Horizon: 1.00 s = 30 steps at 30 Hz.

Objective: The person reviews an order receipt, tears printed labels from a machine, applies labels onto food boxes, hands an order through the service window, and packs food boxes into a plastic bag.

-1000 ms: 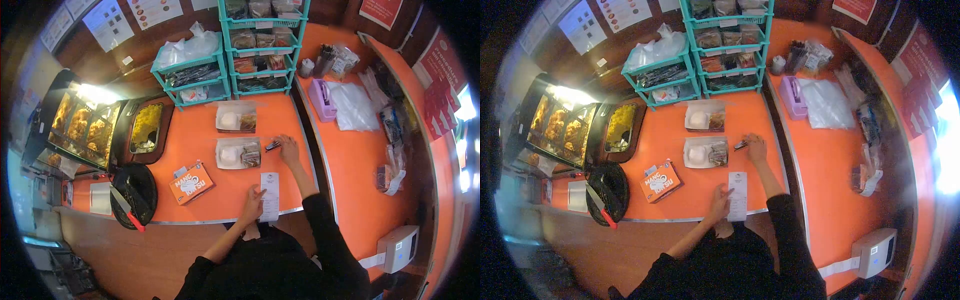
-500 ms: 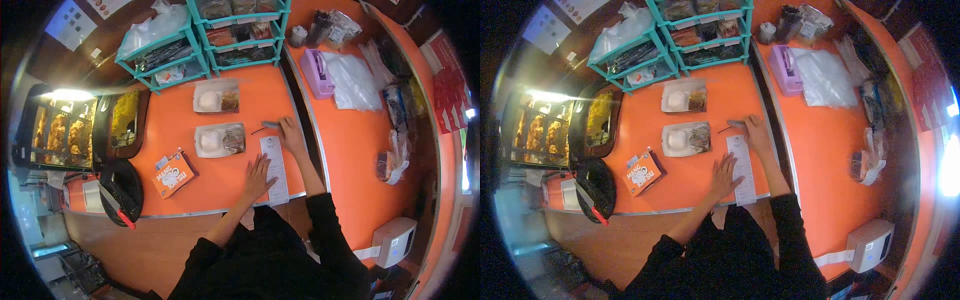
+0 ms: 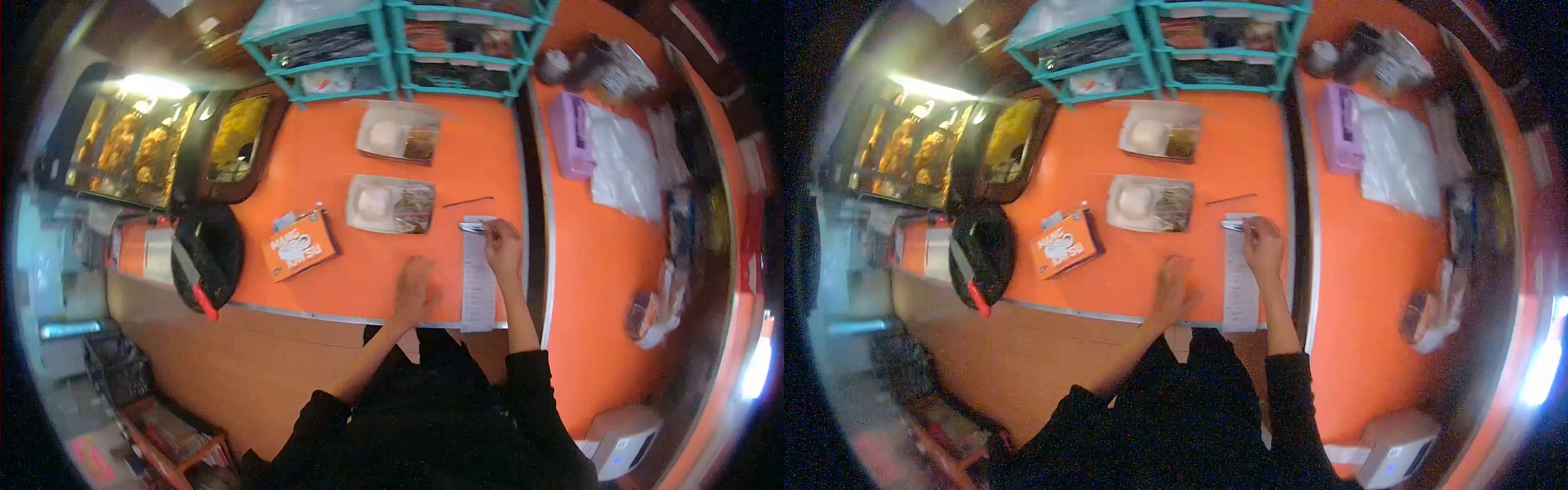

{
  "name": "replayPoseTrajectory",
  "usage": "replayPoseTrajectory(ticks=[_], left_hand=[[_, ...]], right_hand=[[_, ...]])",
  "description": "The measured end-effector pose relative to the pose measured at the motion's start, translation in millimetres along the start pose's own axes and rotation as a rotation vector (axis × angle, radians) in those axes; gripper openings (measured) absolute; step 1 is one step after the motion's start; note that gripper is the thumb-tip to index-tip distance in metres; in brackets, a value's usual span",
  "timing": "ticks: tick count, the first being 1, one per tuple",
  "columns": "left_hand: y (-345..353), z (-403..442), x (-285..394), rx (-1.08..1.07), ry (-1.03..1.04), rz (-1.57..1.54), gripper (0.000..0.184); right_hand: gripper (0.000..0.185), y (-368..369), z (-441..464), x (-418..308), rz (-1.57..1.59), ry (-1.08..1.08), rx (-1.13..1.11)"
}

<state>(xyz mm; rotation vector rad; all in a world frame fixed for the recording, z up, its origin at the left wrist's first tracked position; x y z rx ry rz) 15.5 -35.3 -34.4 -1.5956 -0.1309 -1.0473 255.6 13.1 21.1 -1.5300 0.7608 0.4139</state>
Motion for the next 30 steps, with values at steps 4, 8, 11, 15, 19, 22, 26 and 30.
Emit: replayPoseTrajectory(ticks=[4, 8, 11, 15, 19, 22, 26, 30], left_hand=[[-99.0, -19.8, -63.1, 0.452, -0.324, 0.385, 0.078], [-184.5, -20.8, -84.6, 0.139, -0.346, 0.48, 0.092], [-184.0, -22.0, -108.5, 0.13, -0.311, 0.563, 0.09], [-183.2, -29.3, -105.9, 0.113, -0.396, 0.511, 0.082], [-180.9, -26.8, -72.9, 0.143, -0.263, 0.274, 0.089], [-164.4, -32.1, -3.0, -0.017, 0.048, -0.223, 0.093], [-130.5, -66.2, 9.7, -0.07, 0.061, -0.301, 0.068], [-141.0, -98.1, -34.7, 0.187, -0.186, -0.318, 0.032]], right_hand=[[0.026, -1.5, 3.9, -56.6, 0.045, 0.278, -0.109], [0.022, -13.2, 39.6, -147.5, -0.263, -0.514, 0.583], [0.021, 15.4, 62.6, -147.0, -0.264, -0.679, 0.415], [0.042, 36.4, 49.3, -124.6, -0.313, -0.476, 0.012], [0.059, 27.2, -9.4, -153.0, -0.302, -0.319, -0.12], [0.067, 39.7, -46.8, -155.9, -0.155, -0.116, -0.303], [0.074, 31.2, -100.3, -197.5, 0.124, 0.003, -0.42], [0.058, 33.4, -96.8, -161.9, 0.082, -0.169, -0.323]])
Point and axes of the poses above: each hand's wrist, its own z-axis towards the middle knuckle, its own y-axis out of the palm, x = y × z, the point moved 1 cm from there along z, towards the middle knuckle, and after that the axes turned 10 degrees about -x, right-handed, at the moved point
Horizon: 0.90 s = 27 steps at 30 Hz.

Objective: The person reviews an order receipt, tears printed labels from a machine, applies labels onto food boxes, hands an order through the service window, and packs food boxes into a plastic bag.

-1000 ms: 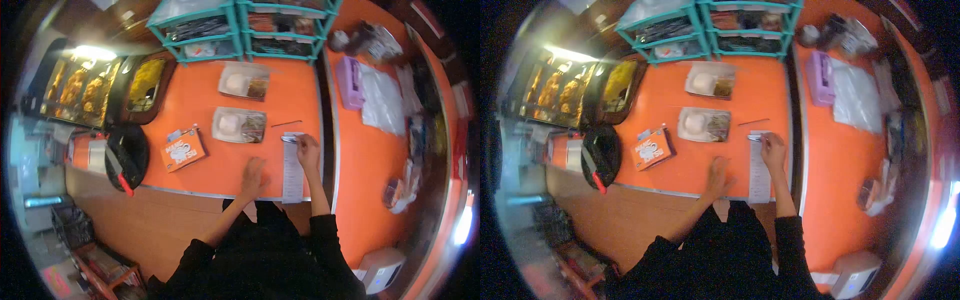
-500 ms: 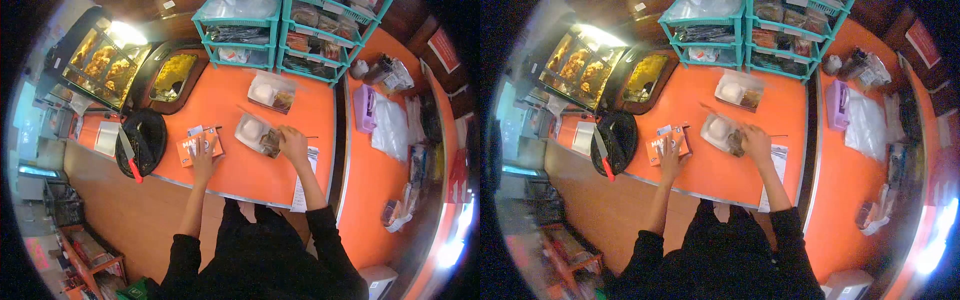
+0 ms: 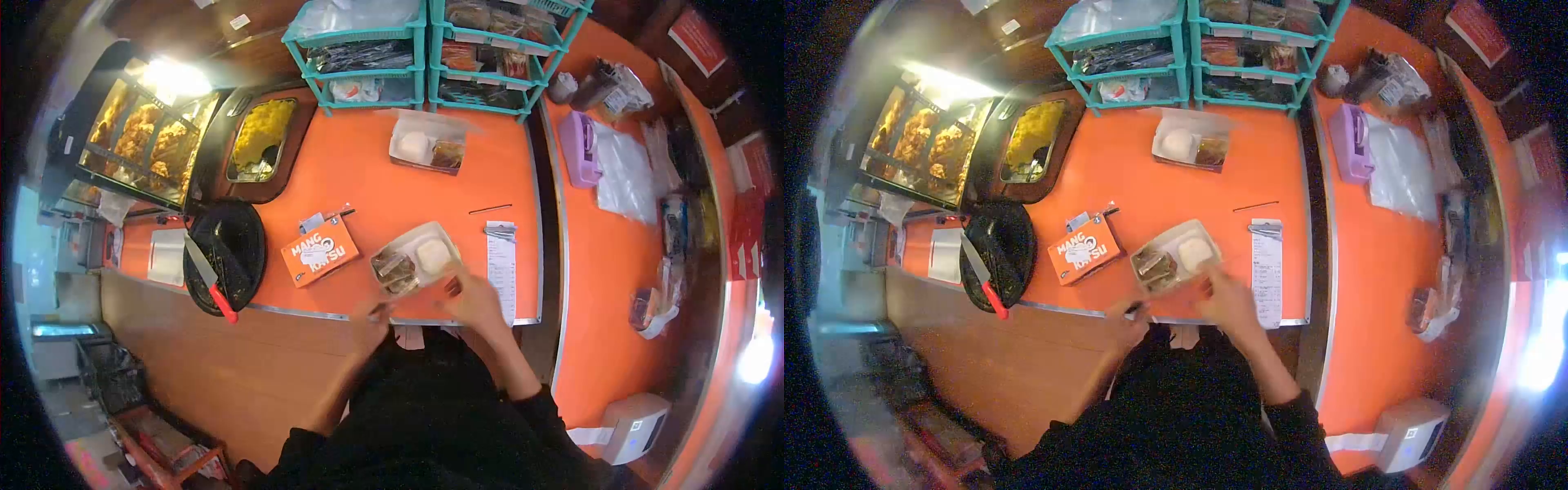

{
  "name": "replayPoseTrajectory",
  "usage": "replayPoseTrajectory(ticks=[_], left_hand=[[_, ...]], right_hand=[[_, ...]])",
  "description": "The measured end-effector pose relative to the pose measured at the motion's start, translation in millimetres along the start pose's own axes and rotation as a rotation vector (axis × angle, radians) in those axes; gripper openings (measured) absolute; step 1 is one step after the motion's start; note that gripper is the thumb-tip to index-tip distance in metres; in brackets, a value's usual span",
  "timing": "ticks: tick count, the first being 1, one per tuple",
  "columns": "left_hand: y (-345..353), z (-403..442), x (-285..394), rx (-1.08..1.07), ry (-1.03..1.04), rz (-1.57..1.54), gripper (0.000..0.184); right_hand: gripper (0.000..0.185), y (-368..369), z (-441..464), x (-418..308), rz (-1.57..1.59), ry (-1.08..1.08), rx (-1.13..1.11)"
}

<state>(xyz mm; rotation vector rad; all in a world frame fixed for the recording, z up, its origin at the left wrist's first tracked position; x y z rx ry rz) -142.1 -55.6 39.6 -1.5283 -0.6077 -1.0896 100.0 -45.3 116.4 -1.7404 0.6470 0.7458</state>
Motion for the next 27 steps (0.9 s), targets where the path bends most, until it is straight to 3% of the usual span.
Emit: replayPoseTrajectory(ticks=[1, 3, 5, 6, 7, 9, 11, 12, 14, 15, 17, 19, 21, 23, 27], left_hand=[[-10.1, 2.7, 2.0, 0.086, -0.092, -0.112, 0.022], [-11.5, 19.9, -16.4, 0.184, -0.187, -0.181, 0.022], [-3.5, 40.1, -32.6, 0.287, -0.289, -0.251, 0.023], [4.5, 50.4, -35.4, 0.56, -0.26, -0.121, 0.022], [12.1, 53.5, -33.7, 0.831, -0.227, 0.012, 0.022], [17.3, 52.4, -18.6, 0.829, -0.168, 0.112, 0.023], [25.8, 42.1, -24.6, 0.433, -0.215, 0.55, 0.037], [25.9, 42.4, -24.2, 0.417, -0.209, 0.546, 0.037], [25.8, 46.8, -26.5, 0.059, -0.3, 0.328, 0.051], [23.1, 49.8, -27.2, 0.045, -0.295, 0.323, 0.051], [17.3, 56.1, -36.9, -0.208, -0.482, 0.394, 0.046], [8.1, 58.1, -46.5, -0.234, -0.41, 0.341, 0.046], [9.1, 53.6, -50.7, -0.255, -0.346, 0.293, 0.045], [7.6, 46.2, -22.8, 0.037, -0.031, -0.132, 0.042], [16.1, 48.6, -27.8, 0.126, -0.029, -0.111, 0.036]], right_hand=[[0.054, -3.0, 8.7, 7.9, -0.114, 0.205, 0.088], [0.057, 0.7, 28.3, 15.1, -0.132, 0.233, 0.16], [0.065, 17.6, 43.8, 21.4, -0.176, 0.44, 0.28], [0.069, 33.1, 46.3, 32.8, -0.287, 0.238, 0.459], [0.069, 43.9, 45.7, 37.7, -0.288, 0.242, 0.463], [0.06, 58.3, 48.3, 44.0, -0.367, 0.331, 0.539], [0.053, 88.3, 54.3, 70.6, -0.394, 0.319, 0.557], [0.05, 98.0, 52.3, 78.9, -0.425, 0.301, 0.568], [0.047, 91.4, 46.1, 72.1, -0.369, 0.381, 0.442], [0.047, 84.8, 42.5, 67.1, -0.308, 0.438, 0.318], [0.047, 73.9, 30.2, 61.0, -0.272, 0.459, 0.271], [0.046, 70.1, 20.2, 62.8, -0.229, 0.474, 0.221], [0.043, 70.3, 7.2, 68.6, -0.073, 0.28, 0.333], [0.041, 58.9, -5.9, 50.4, 0.053, 0.203, 0.401], [0.039, 68.3, -8.3, 56.5, 0.184, 0.129, 0.5]])
Point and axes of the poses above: each hand's wrist, its own z-axis towards the middle knuckle, its own y-axis out of the palm, x = y × z, the point moved 1 cm from there along z, towards the middle knuckle, and after that the axes turned 10 degrees about -x, right-handed, at the moved point
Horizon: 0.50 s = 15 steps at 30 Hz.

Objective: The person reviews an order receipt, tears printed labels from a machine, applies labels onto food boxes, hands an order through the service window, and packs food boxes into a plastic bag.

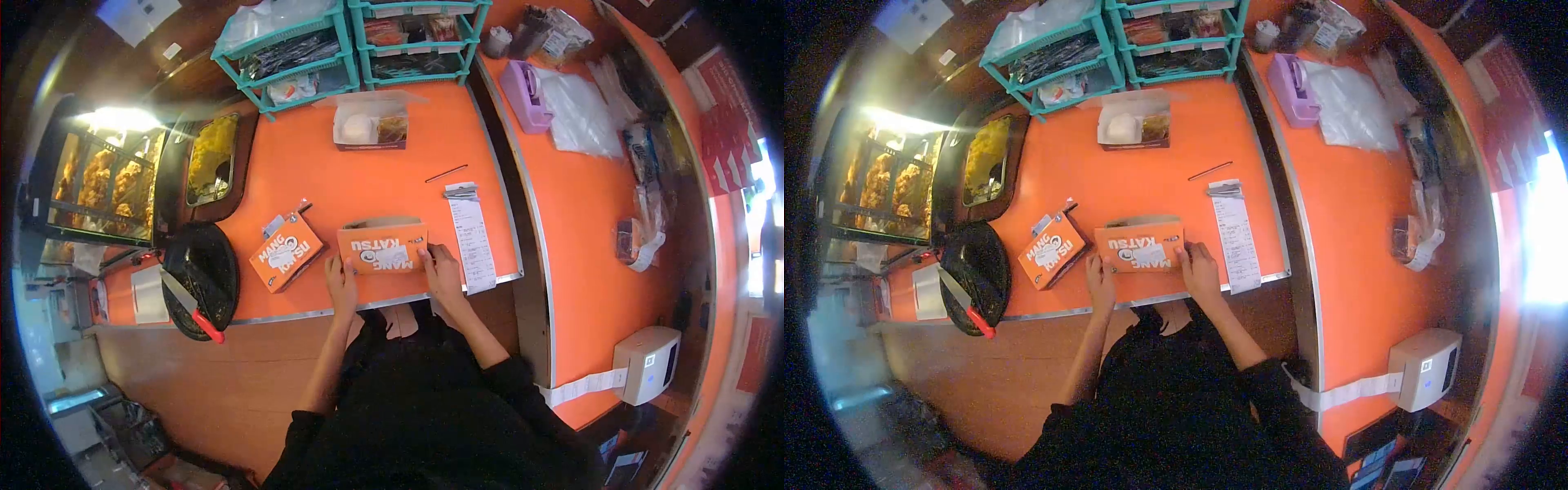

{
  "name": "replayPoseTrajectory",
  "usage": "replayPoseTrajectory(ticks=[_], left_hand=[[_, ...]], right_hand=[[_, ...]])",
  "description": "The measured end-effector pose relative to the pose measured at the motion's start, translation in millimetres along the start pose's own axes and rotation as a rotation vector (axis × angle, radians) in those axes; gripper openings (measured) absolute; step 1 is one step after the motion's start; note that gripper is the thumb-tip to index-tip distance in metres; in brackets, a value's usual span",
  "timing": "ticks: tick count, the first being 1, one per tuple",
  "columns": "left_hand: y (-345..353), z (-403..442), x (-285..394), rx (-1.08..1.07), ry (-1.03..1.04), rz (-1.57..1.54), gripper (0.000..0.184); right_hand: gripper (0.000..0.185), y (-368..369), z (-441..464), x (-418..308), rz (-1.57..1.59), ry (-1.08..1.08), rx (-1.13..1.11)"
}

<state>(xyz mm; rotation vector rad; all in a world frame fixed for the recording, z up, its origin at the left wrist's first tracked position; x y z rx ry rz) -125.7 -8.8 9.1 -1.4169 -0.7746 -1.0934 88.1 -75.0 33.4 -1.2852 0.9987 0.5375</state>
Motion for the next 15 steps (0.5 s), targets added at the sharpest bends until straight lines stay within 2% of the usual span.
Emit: replayPoseTrajectory(ticks=[1, 3, 5, 7, 9, 11, 12, 13, 14, 15], left_hand=[[-0.4, 5.5, -2.1, 0.004, 0.017, 0.1, 0.037], [-3.6, 11.2, -23.1, -0.005, 0.04, 0.195, 0.039], [-7.7, 18.5, -59.9, -0.252, -0.261, 0.182, 0.041], [-9.6, 21.6, -58.7, -0.244, -0.197, 0.23, 0.043], [-8.0, 22.6, -44.7, -0.232, -0.142, 0.275, 0.046], [-1.3, 33.7, 4.2, -0.026, 0.069, 0.118, 0.039], [0.7, 42.3, 5.8, -0.026, 0.07, 0.122, 0.039], [2.7, 50.7, 4.2, -0.073, 0.036, 0.001, 0.045], [3.5, 56.1, 2.6, -0.119, 0.003, -0.121, 0.053], [2.8, 58.7, 1.6, -0.112, 0.002, -0.117, 0.053]], right_hand=[[0.039, 0.8, 4.4, 3.5, -0.002, 0.006, 0.007], [0.041, -0.1, 18.9, 10.3, -0.049, 0.223, -0.152], [0.04, -0.3, 29.6, 17.4, -0.031, 0.271, -0.189], [0.04, 2.3, 35.7, 13.6, -0.009, 0.318, -0.229], [0.043, 1.7, 37.1, -2.3, 0.018, -0.12, 0.169], [0.045, -4.5, 44.9, -18.0, 0.053, -0.132, 0.114], [0.048, -4.5, 47.8, -23.1, 0.088, -0.148, 0.057], [0.048, -1.9, 48.4, -23.1, 0.092, -0.149, 0.056], [0.047, 1.0, 48.8, -22.3, 0.175, -0.087, 0.034], [0.046, 3.9, 49.2, -21.7, 0.257, -0.026, 0.01]])
Point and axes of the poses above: each hand's wrist, its own z-axis towards the middle knuckle, its own y-axis out of the palm, x = y × z, the point moved 1 cm from there along z, towards the middle knuckle, and after that the axes turned 10 degrees about -x, right-handed, at the moved point
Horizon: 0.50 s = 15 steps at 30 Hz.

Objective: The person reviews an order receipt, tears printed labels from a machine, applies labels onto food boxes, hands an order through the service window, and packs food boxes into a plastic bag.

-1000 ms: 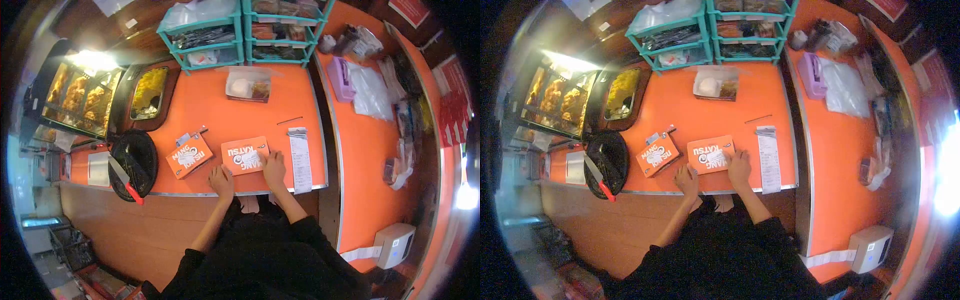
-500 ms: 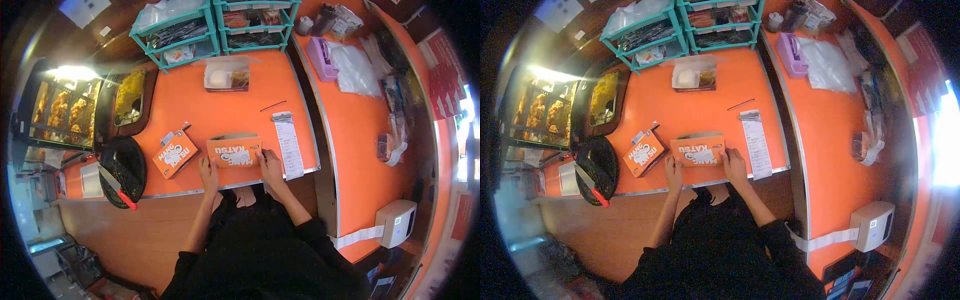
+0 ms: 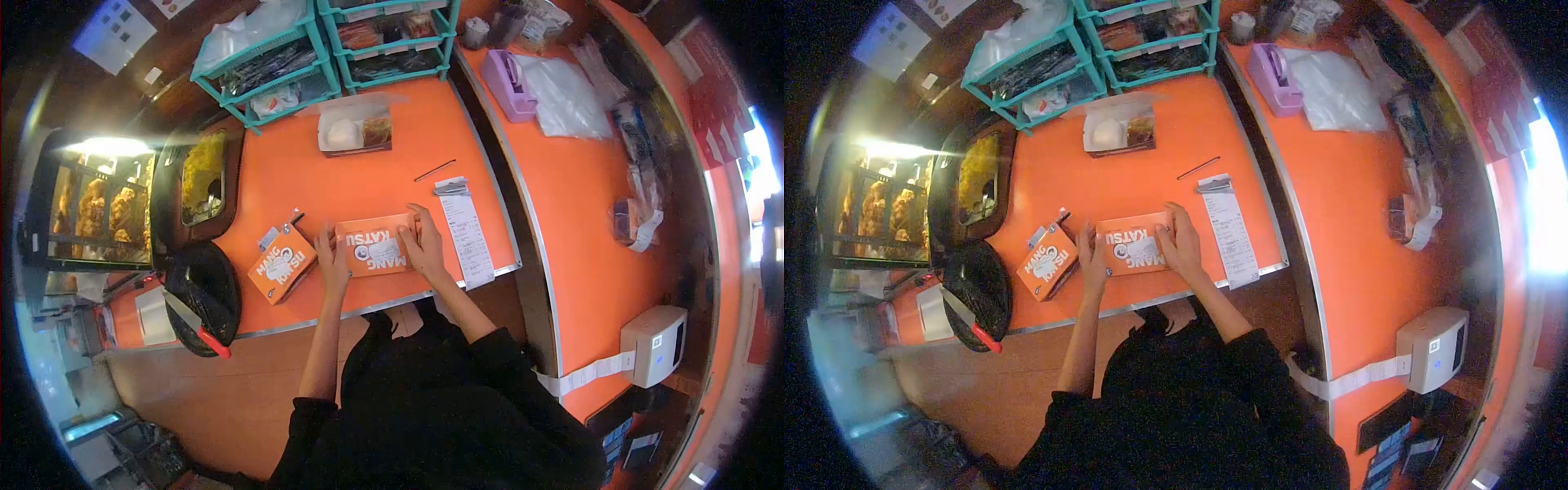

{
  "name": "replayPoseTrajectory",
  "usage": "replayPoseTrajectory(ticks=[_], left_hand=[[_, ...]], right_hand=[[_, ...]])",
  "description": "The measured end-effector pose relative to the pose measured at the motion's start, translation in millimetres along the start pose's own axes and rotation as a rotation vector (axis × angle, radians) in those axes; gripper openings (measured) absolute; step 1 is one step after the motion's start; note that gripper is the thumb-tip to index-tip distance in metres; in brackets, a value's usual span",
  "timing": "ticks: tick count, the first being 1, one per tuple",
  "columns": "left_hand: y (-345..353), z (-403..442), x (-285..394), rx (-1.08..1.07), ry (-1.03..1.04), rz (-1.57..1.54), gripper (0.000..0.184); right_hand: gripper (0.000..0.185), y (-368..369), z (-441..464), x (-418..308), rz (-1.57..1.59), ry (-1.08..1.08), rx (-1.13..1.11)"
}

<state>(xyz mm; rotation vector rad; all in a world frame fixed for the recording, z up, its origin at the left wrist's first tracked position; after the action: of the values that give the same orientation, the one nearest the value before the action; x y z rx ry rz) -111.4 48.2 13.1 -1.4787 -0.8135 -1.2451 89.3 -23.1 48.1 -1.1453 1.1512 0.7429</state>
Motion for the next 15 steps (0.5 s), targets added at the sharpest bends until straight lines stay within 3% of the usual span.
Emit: replayPoseTrajectory(ticks=[3, 6, 8, 10, 12, 13, 15], left_hand=[[-4.5, 0.4, 2.8, -0.019, 0.014, -0.24, 0.056], [-22.3, -24.4, 36.3, 0.066, 0.185, -0.122, 0.048], [-36.7, -44.0, 47.3, 0.013, 0.423, 0.232, 0.032], [-46.5, -65.7, 25.1, 0.023, 0.41, 0.161, 0.027], [-55.6, -65.0, 20.4, 0.018, 0.399, 0.081, 0.025], [-61.6, -57.3, 29.6, -0.036, 0.182, -0.039, 0.028], [-75.7, -26.6, 56.8, -0.191, -0.206, -0.146, 0.032]], right_hand=[[0.044, 1.5, -9.6, 7.0, 0.07, -0.176, 0.036], [0.039, -18.4, -37.9, -9.9, -0.174, -0.244, -0.068], [0.037, -32.3, -59.3, -16.6, -0.244, -0.322, -0.13], [0.035, -39.0, -74.6, -26.5, -0.317, -0.395, -0.183], [0.031, -47.1, -87.5, -38.3, -0.244, -0.443, -0.022], [0.031, -49.8, -95.0, -41.3, -0.249, -0.432, -0.009], [0.031, -57.0, -106.3, -42.4, -0.17, -0.181, 0.185]])
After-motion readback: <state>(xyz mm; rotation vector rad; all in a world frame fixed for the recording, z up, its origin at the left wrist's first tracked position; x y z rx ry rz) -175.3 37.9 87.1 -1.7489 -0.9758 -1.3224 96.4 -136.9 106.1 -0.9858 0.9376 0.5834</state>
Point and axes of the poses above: each hand's wrist, its own z-axis towards the middle knuckle, its own y-axis out of the palm, x = y × z, the point moved 1 cm from there along z, towards the middle knuckle, and after that the axes turned 10 degrees about -x, right-handed, at the moved point
